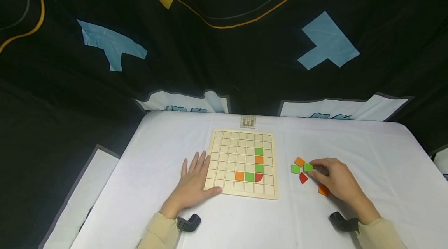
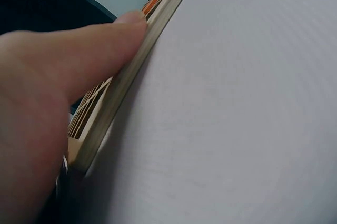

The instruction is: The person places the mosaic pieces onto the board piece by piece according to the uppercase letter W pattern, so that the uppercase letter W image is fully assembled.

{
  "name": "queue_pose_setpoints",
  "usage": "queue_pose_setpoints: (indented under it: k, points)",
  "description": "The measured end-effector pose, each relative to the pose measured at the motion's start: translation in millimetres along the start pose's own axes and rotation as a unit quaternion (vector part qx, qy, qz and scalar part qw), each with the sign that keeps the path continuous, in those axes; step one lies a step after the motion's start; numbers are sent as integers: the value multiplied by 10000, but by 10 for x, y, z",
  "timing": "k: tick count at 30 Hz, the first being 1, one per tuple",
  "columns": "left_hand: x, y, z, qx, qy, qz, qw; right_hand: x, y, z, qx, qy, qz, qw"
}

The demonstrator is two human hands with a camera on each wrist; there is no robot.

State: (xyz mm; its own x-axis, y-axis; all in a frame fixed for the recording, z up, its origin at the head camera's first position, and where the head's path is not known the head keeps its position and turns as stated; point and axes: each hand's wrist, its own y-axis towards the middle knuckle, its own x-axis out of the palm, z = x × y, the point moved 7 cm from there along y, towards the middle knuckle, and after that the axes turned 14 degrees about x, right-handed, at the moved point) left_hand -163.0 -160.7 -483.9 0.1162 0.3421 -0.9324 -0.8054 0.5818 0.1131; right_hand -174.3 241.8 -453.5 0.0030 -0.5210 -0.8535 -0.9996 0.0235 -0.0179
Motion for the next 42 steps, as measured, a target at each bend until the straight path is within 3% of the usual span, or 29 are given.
queue_pose_setpoints:
  k: [20,31,42]
  points:
    - [-9,-1,0,8,30,7,10000,-40,-18,-364,-327,343,576,9972]
    - [4,-1,-3,-2,16,17,10000,97,29,-601,-466,441,545,9965]
    - [-1,2,-6,-5,1,-21,10000,263,55,-800,-367,585,224,9974]
